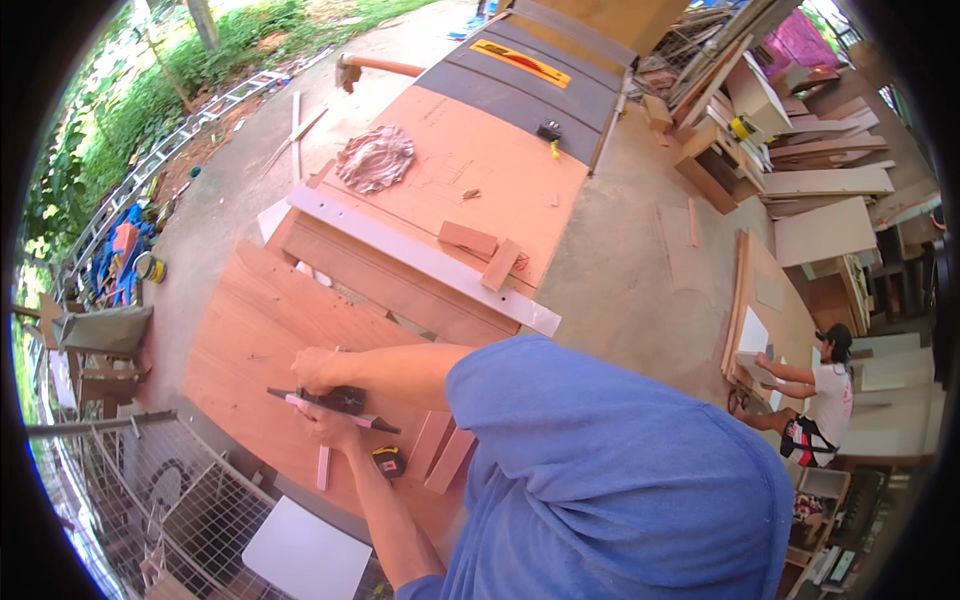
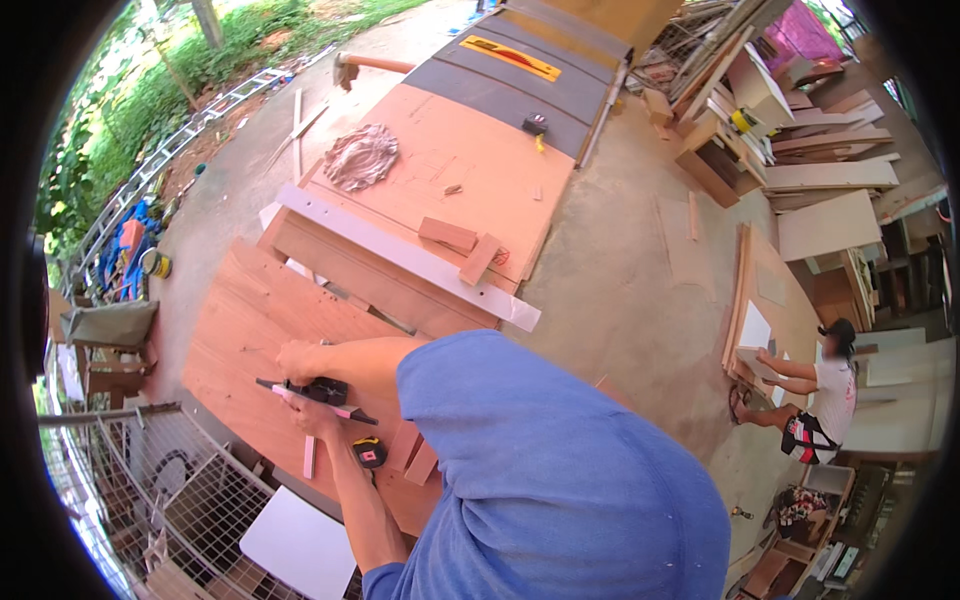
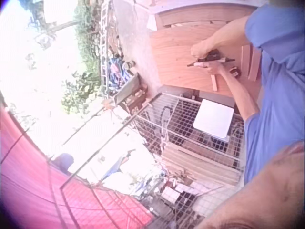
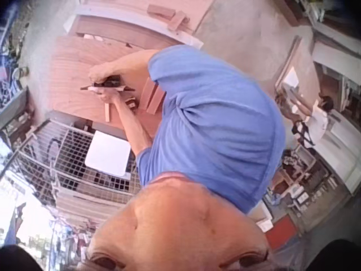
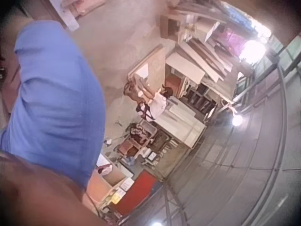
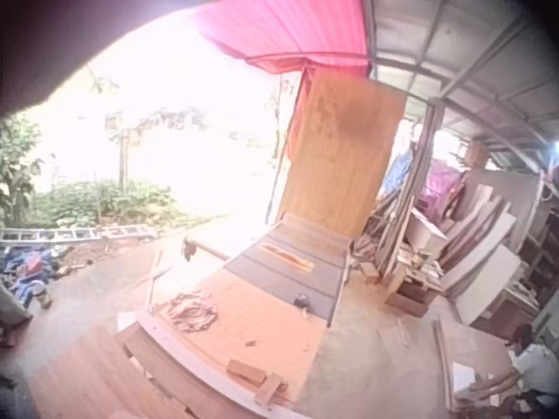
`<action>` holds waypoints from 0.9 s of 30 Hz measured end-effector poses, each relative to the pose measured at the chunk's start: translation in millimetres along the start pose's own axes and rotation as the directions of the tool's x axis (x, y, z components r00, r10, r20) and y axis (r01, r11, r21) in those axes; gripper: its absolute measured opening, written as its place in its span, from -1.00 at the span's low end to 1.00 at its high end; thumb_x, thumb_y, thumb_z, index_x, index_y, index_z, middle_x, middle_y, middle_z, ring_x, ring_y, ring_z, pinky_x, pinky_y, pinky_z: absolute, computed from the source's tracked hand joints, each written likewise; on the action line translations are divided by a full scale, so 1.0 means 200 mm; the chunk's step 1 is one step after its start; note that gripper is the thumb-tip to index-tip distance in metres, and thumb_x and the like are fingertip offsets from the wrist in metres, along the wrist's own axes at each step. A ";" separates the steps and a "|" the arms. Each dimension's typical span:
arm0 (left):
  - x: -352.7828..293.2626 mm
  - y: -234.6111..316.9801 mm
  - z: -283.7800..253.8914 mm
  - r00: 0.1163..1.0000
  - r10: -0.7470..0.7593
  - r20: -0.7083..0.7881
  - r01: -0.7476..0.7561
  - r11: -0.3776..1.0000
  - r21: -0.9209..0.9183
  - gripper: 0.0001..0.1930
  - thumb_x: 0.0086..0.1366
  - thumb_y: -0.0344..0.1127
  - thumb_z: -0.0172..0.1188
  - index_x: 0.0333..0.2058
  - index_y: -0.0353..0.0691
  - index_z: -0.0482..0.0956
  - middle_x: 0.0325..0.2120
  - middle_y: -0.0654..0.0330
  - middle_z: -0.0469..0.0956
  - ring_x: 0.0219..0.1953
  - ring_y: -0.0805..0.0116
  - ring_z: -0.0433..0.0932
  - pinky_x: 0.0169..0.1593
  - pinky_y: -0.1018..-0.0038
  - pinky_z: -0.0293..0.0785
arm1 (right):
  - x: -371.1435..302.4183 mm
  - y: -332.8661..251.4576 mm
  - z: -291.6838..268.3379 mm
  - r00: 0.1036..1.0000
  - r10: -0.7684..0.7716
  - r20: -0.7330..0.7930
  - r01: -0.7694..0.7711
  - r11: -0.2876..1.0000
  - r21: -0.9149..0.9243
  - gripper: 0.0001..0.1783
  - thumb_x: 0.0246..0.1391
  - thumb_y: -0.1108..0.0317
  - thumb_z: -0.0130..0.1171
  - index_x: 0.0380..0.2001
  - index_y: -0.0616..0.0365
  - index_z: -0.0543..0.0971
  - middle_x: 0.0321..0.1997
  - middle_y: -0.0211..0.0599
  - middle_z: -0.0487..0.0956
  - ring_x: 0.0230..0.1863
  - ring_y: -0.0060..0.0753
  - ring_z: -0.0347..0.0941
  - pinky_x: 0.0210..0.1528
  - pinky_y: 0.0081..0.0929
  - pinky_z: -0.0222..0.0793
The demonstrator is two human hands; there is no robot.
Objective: The person marks a small wooden piece with a pencil, then uses a combination square to measure and mark a larger wooden board. They adjust the square multiple times to ensure accurate measurements.
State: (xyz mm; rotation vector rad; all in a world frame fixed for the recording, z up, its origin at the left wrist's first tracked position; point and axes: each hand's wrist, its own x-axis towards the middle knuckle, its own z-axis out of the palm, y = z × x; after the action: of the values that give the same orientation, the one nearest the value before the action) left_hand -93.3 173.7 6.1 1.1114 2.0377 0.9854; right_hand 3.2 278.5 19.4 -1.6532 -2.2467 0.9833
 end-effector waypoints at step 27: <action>0.25 0.11 -0.07 0.957 -0.284 0.064 0.290 0.921 -0.261 -0.51 0.57 0.02 0.00 -0.25 -0.39 0.58 -0.38 -0.04 0.66 -0.29 -0.03 0.63 -0.15 0.10 0.50 | -0.03 0.03 -0.16 0.992 0.081 0.094 -0.090 0.992 0.091 -0.70 0.15 0.14 0.44 -0.16 0.10 0.82 -0.10 0.01 0.78 -0.01 0.08 0.73 0.06 -0.14 0.63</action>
State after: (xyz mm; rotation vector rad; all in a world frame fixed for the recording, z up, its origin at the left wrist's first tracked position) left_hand -117.5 221.3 24.7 0.6572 1.9090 1.0491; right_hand 25.5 287.3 40.8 -1.7094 -2.1620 1.1890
